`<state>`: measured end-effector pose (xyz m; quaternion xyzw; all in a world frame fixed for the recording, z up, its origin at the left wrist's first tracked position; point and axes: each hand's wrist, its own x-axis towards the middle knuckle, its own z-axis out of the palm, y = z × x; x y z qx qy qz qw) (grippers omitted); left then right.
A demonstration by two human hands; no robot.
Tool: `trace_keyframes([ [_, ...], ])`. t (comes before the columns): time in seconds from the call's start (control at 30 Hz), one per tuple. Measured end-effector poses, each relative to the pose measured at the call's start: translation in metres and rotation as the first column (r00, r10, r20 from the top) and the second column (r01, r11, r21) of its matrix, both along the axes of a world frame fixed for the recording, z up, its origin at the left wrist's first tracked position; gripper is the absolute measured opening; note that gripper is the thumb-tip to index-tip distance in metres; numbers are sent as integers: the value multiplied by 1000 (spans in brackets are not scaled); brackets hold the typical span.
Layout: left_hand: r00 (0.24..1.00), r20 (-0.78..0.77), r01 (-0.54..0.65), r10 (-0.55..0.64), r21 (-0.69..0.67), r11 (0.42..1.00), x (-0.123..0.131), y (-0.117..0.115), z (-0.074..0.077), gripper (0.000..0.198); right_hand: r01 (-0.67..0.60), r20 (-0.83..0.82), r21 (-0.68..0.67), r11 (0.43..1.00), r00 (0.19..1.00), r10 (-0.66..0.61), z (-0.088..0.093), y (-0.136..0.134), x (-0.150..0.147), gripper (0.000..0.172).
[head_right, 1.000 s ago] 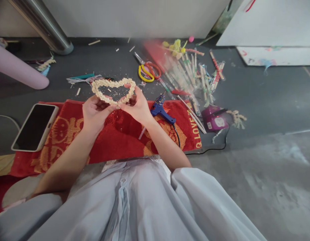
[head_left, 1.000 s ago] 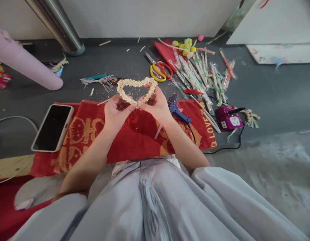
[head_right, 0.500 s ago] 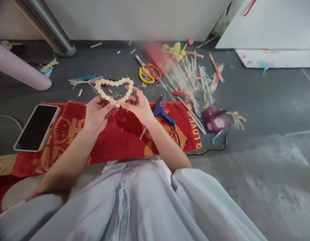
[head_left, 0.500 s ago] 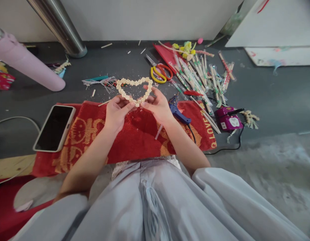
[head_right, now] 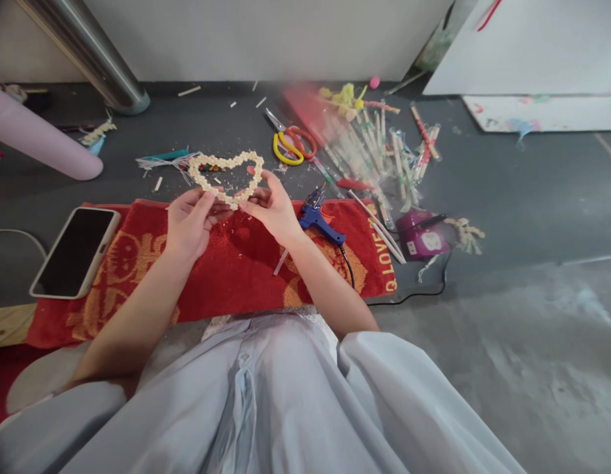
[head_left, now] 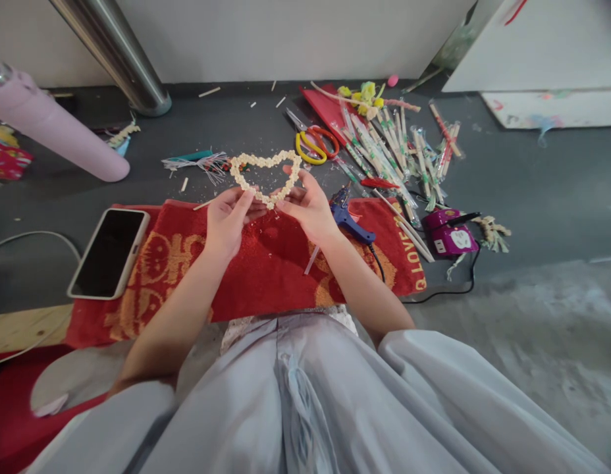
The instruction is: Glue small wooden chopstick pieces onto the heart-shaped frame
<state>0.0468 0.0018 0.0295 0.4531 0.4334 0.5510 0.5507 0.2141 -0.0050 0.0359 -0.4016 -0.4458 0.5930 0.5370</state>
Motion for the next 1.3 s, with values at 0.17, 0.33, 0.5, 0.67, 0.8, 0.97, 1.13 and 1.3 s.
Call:
trace_keyframes([
  [0.17, 1000, -16, -16, 16, -7, 1000, 1, 3, -2, 57, 17, 1, 4, 1000, 1000, -17, -5, 2, -2, 76],
  [0.33, 998, -52, 17, -18, -12, 1000, 2, 1, -3, 73, 19, -45, 13, 1000, 999, -18, -7, 4, -3, 76],
  [0.5, 988, -151, 27, -18, 54, 998, 1, 0, -6, 68, 4, -42, -9, 1000, 999, -5, -6, 3, -5, 71],
  [0.67, 995, -87, 40, -39, 11, 999, 3, -1, -7, 60, 45, -60, -31, 998, 997, -47, -9, 6, -7, 61],
  [0.8, 991, -74, 106, -112, -79, 991, 5, -3, -5, 45, 55, -70, -41, 998, 996, -58, -10, 7, -7, 60],
  [0.97, 993, -72, 89, -96, -101, 991, 6, -5, -3, 45, 29, -107, -38, 999, 994, -32, -6, 5, -7, 60],
  [1.13, 984, -176, 23, -20, 17, 1000, 7, -4, -5, 44, -7, -124, -89, 996, 992, -4, -3, 3, -7, 63],
  [1.3, 952, -306, 32, 5, 115, 993, 6, -6, -4, 40, -4, -120, -109, 994, 993, -9, -5, 5, -7, 67],
])
